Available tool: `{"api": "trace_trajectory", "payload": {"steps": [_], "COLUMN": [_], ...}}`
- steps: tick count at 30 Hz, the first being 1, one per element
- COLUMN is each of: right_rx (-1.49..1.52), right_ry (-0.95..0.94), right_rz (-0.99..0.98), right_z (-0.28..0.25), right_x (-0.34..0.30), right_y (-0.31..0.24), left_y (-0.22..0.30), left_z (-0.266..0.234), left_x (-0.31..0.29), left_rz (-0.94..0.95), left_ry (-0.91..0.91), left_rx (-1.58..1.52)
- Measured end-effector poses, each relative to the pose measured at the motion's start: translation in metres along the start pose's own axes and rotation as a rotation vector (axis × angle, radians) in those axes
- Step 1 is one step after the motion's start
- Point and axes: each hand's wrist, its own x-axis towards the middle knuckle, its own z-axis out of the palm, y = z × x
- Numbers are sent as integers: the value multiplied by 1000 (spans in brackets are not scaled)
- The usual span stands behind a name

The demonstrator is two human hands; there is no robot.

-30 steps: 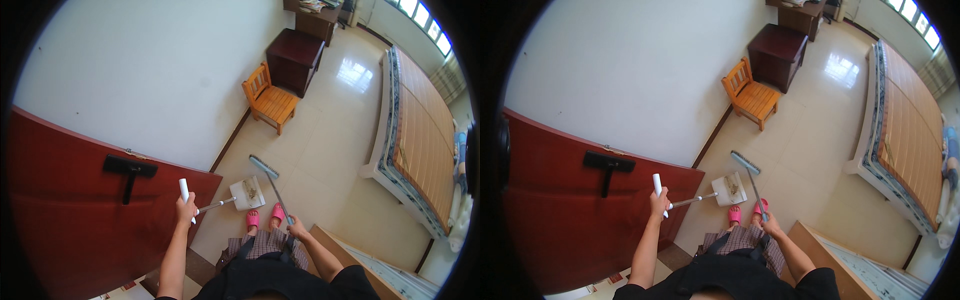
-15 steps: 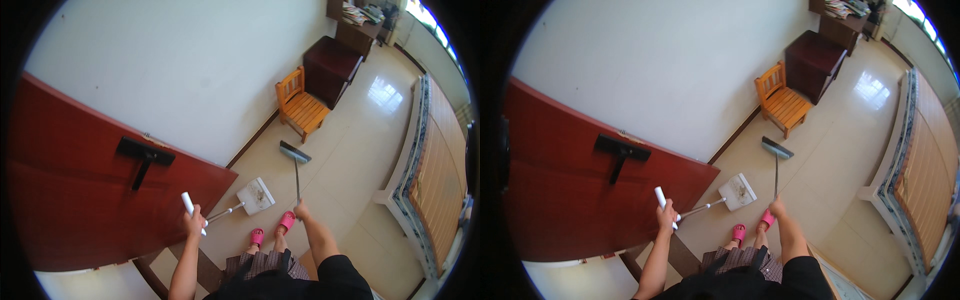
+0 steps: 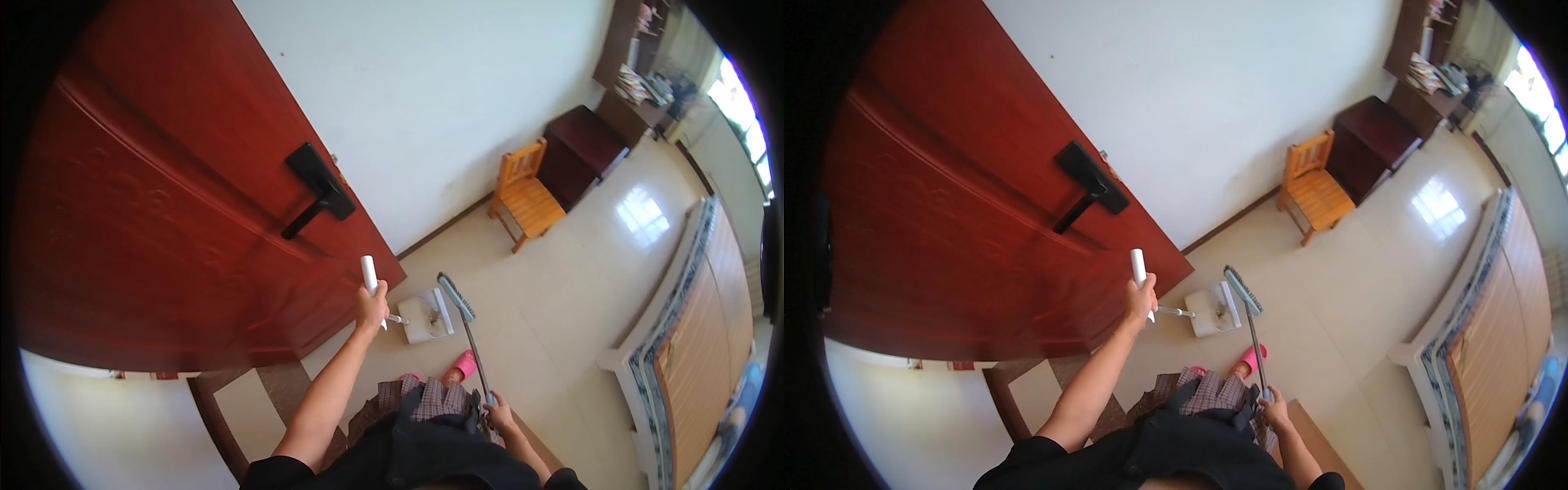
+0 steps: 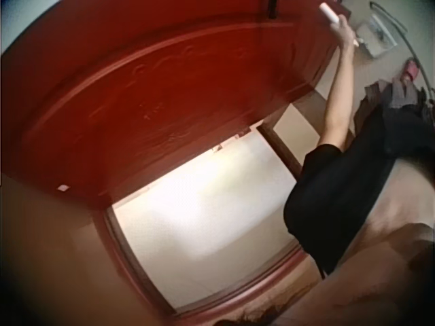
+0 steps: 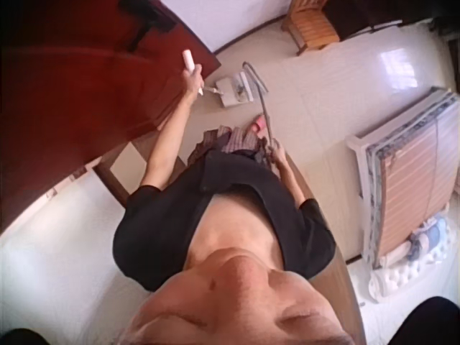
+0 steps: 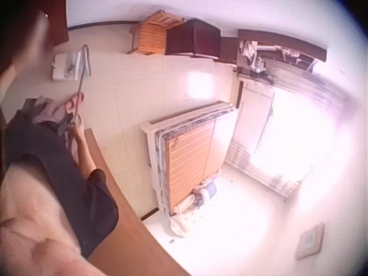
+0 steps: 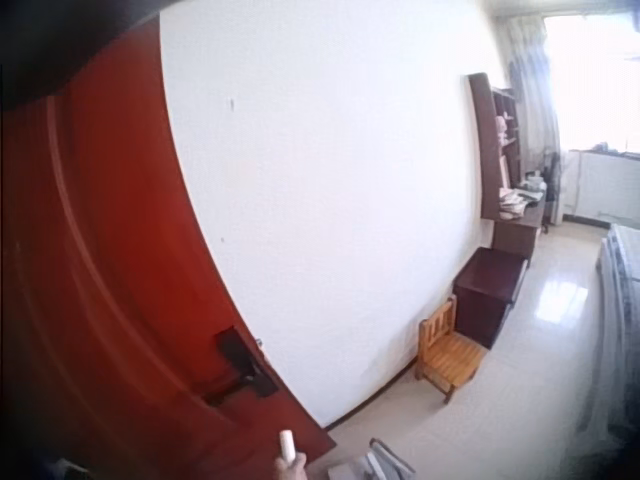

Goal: The person sweeps the floor with a broom and dustpan, then organizes books and a stuffed toy on a desk. They also open a drawer, move a small wooden chair, and sweep around it.

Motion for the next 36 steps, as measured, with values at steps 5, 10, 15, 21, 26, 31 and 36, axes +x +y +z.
{"api": "trace_trajectory", "payload": {"steps": [5,10,15,21,26,31,36], "right_rx": [345,622,734,567,710,458,297], "right_ry": [107,280,328,289,-218,48,211], "right_rz": [39,76,143,172,193,119,1], "right_z": [4,10,15,162,170,129,81], "right_x": [6,7,45,45,-8,-32,0], "right_y": [31,65,125,139,90,62,40], "left_y": [-5,-9,-19,-12,-10,4,9], "left_z": [-14,-36,-40,-21,-10,-3,0], "left_x": [-5,-31,-46,-35,-31,-38,-28], "left_rz": [-48,-14,55,23,-6,26,83], "left_ry": [-67,-204,-299,-389,-391,-392,-310], "left_rx": [3,100,148,61,-39,-45,88]}}
